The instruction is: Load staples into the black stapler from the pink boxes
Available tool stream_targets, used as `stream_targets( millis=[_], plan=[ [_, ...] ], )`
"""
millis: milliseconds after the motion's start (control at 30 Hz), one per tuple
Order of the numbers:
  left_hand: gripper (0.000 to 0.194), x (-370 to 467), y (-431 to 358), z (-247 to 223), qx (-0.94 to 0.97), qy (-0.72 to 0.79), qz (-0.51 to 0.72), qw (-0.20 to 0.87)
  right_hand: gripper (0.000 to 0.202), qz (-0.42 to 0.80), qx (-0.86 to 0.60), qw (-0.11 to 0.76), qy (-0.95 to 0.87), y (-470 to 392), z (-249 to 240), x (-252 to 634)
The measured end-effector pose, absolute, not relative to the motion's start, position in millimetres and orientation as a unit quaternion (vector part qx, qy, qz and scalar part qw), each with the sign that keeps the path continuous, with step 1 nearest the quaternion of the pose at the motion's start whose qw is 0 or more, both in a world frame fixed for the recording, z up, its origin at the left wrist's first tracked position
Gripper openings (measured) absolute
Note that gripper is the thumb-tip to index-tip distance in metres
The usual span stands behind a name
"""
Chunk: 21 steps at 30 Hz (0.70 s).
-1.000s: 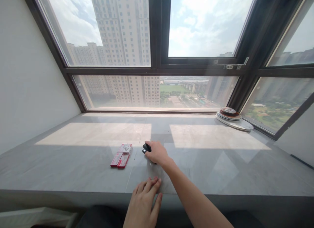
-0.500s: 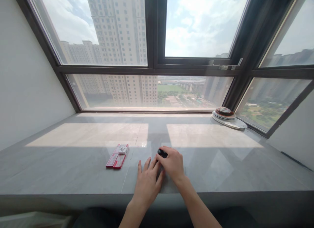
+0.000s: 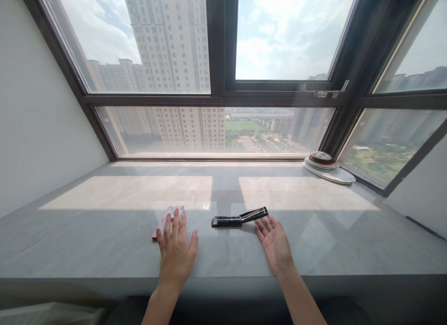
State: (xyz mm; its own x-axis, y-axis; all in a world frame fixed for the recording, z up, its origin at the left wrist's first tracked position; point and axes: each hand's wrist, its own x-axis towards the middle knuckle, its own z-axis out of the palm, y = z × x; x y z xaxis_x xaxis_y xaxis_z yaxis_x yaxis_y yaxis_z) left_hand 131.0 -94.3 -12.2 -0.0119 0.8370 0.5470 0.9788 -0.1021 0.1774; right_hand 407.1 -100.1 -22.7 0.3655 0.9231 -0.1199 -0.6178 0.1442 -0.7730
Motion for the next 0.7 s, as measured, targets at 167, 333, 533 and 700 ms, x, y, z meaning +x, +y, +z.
stream_targets(
  millis=[167,333,533,700],
  plan=[
    [0.04,103,-109,-19,-0.647,-0.709,-0.244,0.138,0.039,0.486,-0.484,0.648,-0.331,-140,-22,421],
    [0.032,113,-118,-22,-0.745,-0.603,-0.285,0.006,0.043,0.431,-0.595,0.431,-0.524,-147,-20,414],
    [0.048,169,-109,-10,-0.786,-0.476,-0.342,-0.196,0.04,0.416,-0.577,0.33,-0.621,-118,-11,384],
    [0.052,180,-102,-6,-0.782,-0.448,-0.352,-0.254,0.039,0.415,-0.606,0.313,-0.602,-101,-15,407]
  ],
)
